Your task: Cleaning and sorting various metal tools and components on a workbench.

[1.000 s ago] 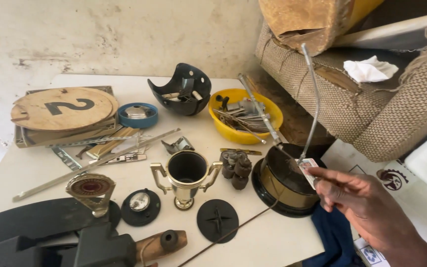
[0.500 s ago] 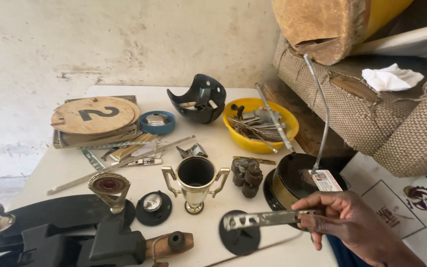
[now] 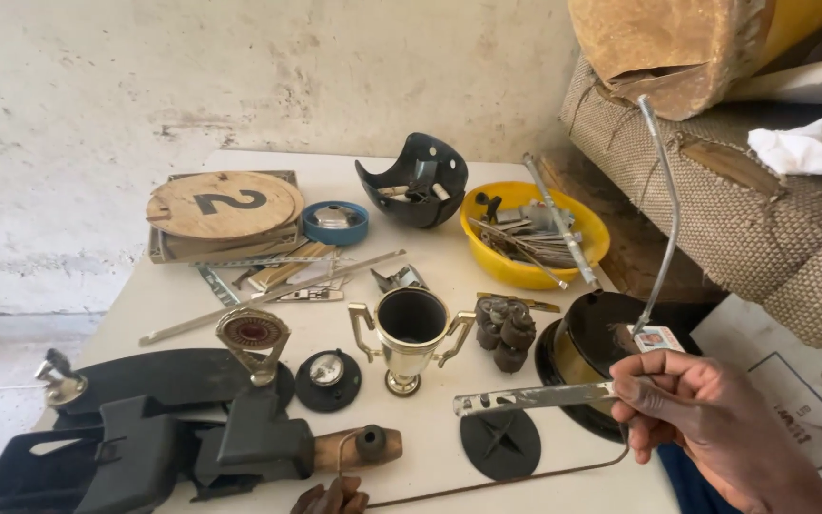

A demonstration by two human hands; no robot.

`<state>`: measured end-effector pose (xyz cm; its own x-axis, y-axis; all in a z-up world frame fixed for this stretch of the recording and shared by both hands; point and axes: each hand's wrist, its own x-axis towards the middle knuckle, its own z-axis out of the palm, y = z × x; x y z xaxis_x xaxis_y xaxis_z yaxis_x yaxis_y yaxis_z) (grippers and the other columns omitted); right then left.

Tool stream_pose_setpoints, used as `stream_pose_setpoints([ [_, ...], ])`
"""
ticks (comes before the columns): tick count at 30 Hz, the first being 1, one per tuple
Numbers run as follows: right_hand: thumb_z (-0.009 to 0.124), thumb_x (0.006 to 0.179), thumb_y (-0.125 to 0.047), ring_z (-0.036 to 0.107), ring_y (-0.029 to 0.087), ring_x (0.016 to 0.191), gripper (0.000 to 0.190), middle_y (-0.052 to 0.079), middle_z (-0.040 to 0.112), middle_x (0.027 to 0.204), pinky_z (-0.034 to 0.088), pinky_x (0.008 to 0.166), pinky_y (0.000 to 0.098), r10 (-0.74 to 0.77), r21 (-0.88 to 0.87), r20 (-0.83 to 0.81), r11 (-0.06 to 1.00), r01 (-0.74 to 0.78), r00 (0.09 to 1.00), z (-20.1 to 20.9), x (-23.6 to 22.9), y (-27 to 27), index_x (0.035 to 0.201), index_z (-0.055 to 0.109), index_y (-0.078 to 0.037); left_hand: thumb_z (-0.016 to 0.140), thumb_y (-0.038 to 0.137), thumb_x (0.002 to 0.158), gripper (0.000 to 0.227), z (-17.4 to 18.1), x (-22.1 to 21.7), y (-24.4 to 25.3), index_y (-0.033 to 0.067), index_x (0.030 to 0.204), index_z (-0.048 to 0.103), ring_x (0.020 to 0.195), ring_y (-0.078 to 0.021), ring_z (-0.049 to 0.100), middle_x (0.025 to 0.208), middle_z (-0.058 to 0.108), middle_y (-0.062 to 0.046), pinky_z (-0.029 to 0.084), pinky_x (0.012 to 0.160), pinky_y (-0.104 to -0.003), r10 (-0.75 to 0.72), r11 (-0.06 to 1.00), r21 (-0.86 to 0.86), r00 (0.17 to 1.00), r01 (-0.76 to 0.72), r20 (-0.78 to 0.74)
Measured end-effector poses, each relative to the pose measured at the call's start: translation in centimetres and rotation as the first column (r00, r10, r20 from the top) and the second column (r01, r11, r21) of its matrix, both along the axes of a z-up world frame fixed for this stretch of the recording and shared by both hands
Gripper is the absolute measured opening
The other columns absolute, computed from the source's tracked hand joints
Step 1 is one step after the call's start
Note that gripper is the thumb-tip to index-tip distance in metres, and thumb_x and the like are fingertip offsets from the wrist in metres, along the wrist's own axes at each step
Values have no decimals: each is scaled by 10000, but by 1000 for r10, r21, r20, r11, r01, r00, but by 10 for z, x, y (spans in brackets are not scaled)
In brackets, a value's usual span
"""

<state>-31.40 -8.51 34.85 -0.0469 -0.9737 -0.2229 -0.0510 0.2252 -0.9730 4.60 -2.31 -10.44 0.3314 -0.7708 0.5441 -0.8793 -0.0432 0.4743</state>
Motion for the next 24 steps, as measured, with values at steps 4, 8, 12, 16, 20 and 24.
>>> stream_pose_setpoints([
  [4,730,839,69,570,447,473,302,403,679,740,480,452,526,30,-102,-27,994,-33,999,-11,8,9,1090,705,235,584,408,933,318,133,-20,41,249,1093,808,1073,-269,699,1043,811,87,598,967,-446,-7,986,156,951,58,-309],
  [8,733,830,54,696,384,577,392,370,773,770,599,607,465,85,-97,-122,991,-97,989,0,12,20,1208,743,157,632,366,888,214,153,-17,44,275,980,802,859,-214,742,804,799,68,590,853,-381,30,992,128,940,15,-340],
  [12,707,843,68,749,401,603,400,397,799,816,662,612,476,151,-56,-169,985,-163,974,10,12,25,1234,734,145,583,451,936,343,175,-18,49,247,1085,815,974,-243,751,915,807,-1,625,887,-428,74,954,295,918,48,-388],
  [16,734,822,42,756,366,571,382,348,801,790,679,562,455,177,-124,-160,972,-198,971,11,3,27,1189,739,149,627,363,921,288,183,-23,52,165,970,831,979,-226,760,968,825,-5,614,912,-397,58,979,204,926,20,-372],
  [20,738,814,52,775,356,583,384,340,816,817,685,553,442,202,-148,-150,963,-224,968,10,-5,27,1191,740,128,680,374,884,334,146,-10,45,139,1074,823,982,-254,751,958,814,-50,608,919,-400,85,971,239,892,27,-443],
  [24,742,811,26,812,365,645,370,333,823,850,709,593,435,237,-228,-97,940,-253,967,-10,-14,22,1168,729,122,688,424,868,384,118,-3,38,124,1060,830,1025,-277,751,992,811,-78,593,979,-401,86,980,198,888,6,-451],
])
